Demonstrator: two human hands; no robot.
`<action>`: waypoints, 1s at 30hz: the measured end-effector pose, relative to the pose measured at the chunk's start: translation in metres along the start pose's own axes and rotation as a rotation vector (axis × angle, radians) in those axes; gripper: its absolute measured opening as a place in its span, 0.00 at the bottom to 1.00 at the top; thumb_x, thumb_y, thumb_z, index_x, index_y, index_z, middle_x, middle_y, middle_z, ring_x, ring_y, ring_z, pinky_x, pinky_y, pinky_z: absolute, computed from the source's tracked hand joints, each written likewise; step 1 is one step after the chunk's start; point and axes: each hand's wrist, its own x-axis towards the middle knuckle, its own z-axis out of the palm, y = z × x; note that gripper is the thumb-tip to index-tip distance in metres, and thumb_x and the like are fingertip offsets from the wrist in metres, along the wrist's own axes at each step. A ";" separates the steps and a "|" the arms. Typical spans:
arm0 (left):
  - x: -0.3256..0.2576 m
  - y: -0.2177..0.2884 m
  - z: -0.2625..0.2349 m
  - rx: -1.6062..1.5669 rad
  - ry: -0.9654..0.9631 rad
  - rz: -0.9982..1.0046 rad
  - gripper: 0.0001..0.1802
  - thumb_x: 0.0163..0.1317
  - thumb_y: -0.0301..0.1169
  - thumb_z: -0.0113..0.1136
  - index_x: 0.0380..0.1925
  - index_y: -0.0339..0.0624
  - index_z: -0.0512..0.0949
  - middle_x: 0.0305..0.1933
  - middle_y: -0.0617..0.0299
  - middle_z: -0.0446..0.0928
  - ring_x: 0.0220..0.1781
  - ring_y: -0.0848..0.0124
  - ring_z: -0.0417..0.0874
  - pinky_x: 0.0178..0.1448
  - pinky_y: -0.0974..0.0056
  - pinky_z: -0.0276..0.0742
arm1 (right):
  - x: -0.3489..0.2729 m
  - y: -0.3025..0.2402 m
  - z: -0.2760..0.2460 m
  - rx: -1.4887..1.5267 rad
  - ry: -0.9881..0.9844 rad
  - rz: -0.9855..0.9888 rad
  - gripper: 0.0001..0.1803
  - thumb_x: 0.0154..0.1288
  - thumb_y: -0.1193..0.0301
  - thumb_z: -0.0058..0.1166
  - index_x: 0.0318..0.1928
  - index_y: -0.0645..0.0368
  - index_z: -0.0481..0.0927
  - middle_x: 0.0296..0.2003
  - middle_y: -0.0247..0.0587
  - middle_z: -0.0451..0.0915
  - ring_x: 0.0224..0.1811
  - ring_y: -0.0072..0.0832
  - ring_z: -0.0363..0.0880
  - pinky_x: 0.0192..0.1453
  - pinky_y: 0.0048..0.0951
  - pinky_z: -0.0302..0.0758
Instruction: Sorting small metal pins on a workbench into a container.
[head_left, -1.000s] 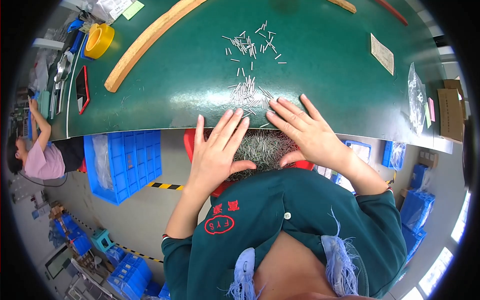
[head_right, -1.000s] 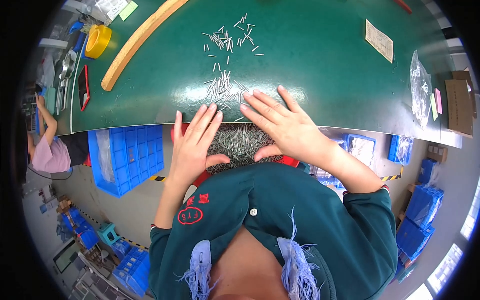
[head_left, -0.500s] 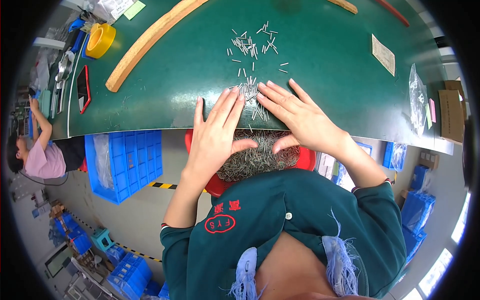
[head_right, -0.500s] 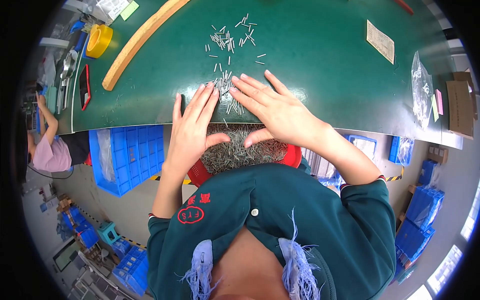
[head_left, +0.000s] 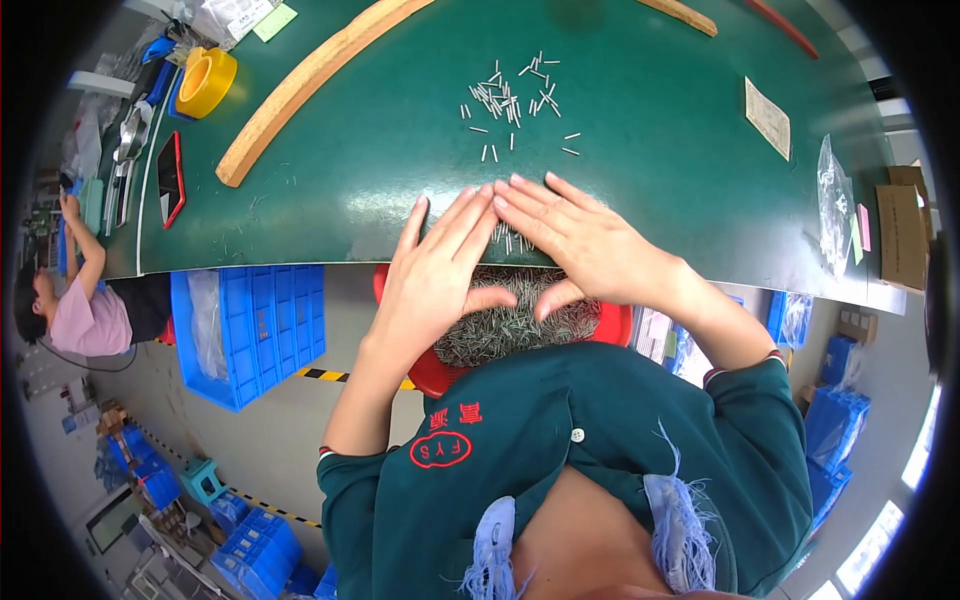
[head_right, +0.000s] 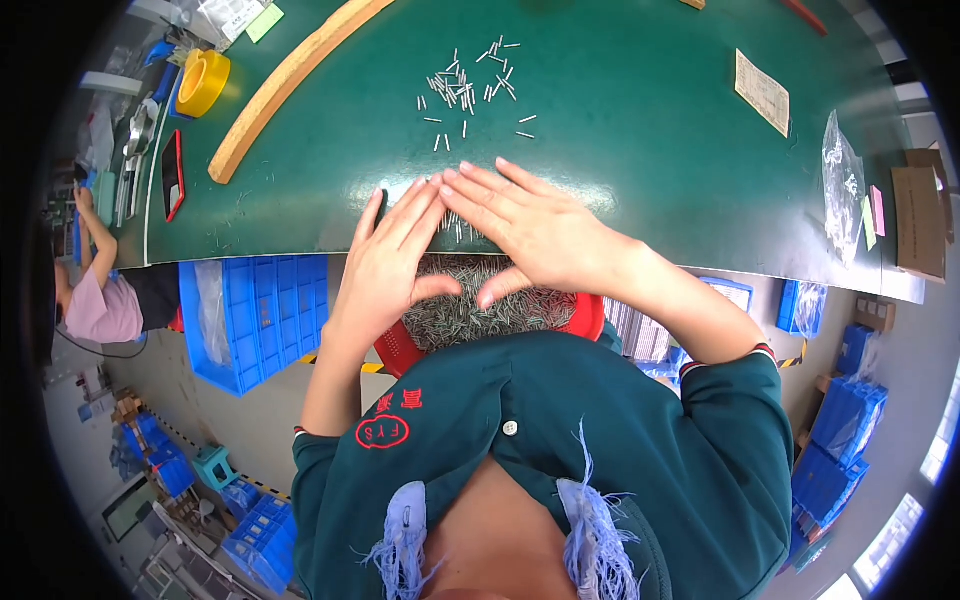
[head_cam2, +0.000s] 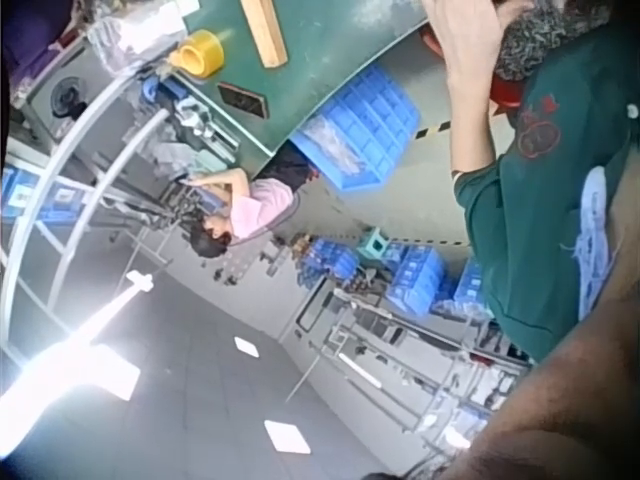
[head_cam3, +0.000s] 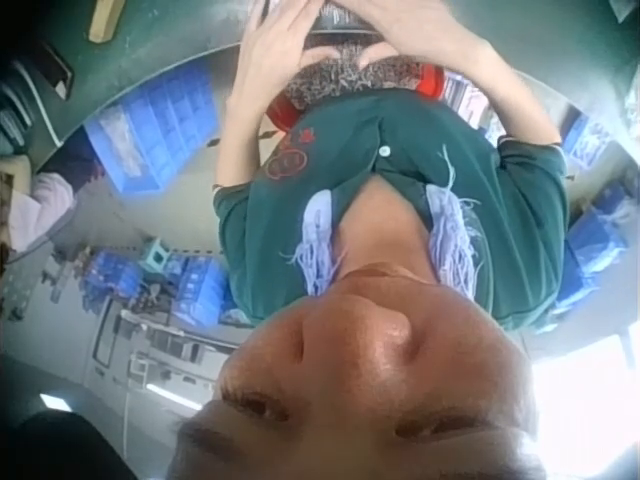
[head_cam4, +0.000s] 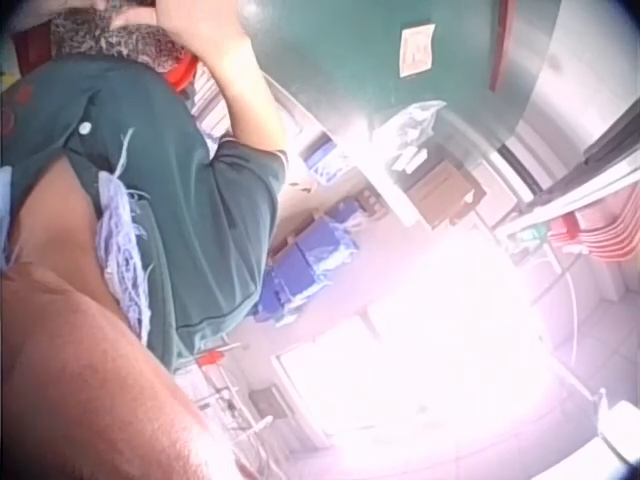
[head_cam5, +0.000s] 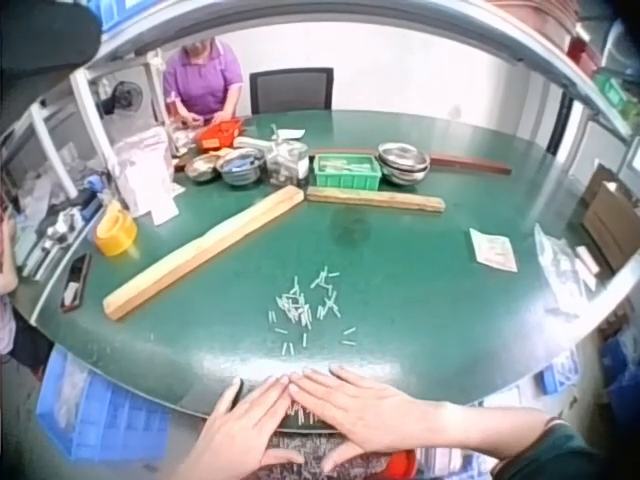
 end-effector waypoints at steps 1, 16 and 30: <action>-0.008 0.002 -0.001 -0.025 -0.021 0.023 0.52 0.48 0.62 0.61 0.67 0.36 0.67 0.72 0.56 0.66 0.75 0.62 0.65 0.76 0.42 0.54 | -0.004 -0.005 -0.005 0.024 -0.036 -0.010 0.56 0.53 0.38 0.57 0.74 0.62 0.56 0.74 0.48 0.58 0.78 0.37 0.53 0.80 0.45 0.50; 0.055 -0.031 0.008 -0.005 0.052 -0.042 0.45 0.63 0.54 0.60 0.73 0.40 0.59 0.78 0.47 0.54 0.80 0.51 0.53 0.79 0.43 0.46 | 0.031 0.110 -0.031 -0.126 0.192 0.172 0.48 0.69 0.39 0.47 0.74 0.62 0.54 0.74 0.57 0.55 0.79 0.43 0.50 0.81 0.49 0.43; 0.076 -0.022 0.024 -0.012 0.034 0.087 0.36 0.70 0.49 0.52 0.68 0.32 0.63 0.73 0.46 0.63 0.77 0.55 0.59 0.78 0.46 0.53 | 0.018 0.042 0.001 -0.108 0.142 0.181 0.61 0.56 0.34 0.55 0.73 0.72 0.51 0.72 0.61 0.57 0.78 0.47 0.51 0.80 0.48 0.47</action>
